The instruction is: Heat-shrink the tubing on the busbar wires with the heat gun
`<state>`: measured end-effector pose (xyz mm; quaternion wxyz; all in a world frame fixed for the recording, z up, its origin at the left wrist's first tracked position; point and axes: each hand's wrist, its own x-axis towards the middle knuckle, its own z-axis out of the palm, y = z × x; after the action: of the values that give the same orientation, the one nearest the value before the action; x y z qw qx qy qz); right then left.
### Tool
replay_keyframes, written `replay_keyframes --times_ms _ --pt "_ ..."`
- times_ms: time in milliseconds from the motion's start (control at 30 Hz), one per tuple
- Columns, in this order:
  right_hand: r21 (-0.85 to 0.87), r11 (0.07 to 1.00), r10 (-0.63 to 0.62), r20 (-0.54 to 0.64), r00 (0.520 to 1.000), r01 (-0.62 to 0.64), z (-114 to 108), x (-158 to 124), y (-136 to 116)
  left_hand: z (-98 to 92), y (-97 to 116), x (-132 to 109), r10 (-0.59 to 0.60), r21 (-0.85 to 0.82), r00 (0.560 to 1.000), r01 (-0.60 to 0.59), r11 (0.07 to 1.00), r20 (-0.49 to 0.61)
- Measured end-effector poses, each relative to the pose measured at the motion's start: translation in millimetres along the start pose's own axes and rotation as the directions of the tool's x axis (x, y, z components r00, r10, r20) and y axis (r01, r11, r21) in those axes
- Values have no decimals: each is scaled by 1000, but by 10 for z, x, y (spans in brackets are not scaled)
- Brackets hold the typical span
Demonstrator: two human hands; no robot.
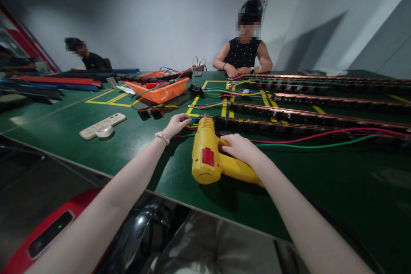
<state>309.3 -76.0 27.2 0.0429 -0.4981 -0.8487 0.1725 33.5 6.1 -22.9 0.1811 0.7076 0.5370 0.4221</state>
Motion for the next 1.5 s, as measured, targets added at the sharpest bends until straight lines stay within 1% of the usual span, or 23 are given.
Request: replay_keyframes --times_ms 133,267,367,500,700,800,867,1033,1133,1300,1400,1500 --pt "-9 1000 -2 5 1000 2 19 32 -90 -12 89 -14 -32 103 999 33 994 -15" --pt "-27 999 -29 24 999 29 63 102 -268 -6 149 -28 -57 138 995 67 988 -76" --pt "-58 998 -38 30 999 40 110 168 -413 8 172 -32 -101 131 987 118 984 -128" --pt "-101 993 -58 18 998 60 159 230 -542 21 171 -16 -176 80 971 191 978 -160" --pt "-159 983 -90 -14 996 87 145 215 -588 -13 149 -24 -163 67 979 172 983 -125" --pt "-182 978 -109 -26 994 102 127 198 -579 -27 165 -45 -162 61 981 169 984 -105" --pt "-186 975 -125 -24 992 118 116 187 -550 -25 174 -48 -166 73 980 174 982 -112" --pt "-153 981 -121 -13 993 118 70 118 -372 -12 167 -32 -172 73 978 181 981 -116" --pt "-116 988 -105 -15 994 103 28 49 -231 -15 157 -33 -184 46 978 189 981 -98" --pt "-86 995 -49 -57 997 44 -14 -53 -53 -19 155 -51 -189 5 978 191 982 -90" --pt "-67 998 -17 -62 998 13 -17 -86 -31 -13 163 -54 -191 -4 977 192 981 -96" --pt "-46 999 9 -51 999 -11 -22 -103 -61 -12 175 -52 -216 -15 973 215 976 -77"
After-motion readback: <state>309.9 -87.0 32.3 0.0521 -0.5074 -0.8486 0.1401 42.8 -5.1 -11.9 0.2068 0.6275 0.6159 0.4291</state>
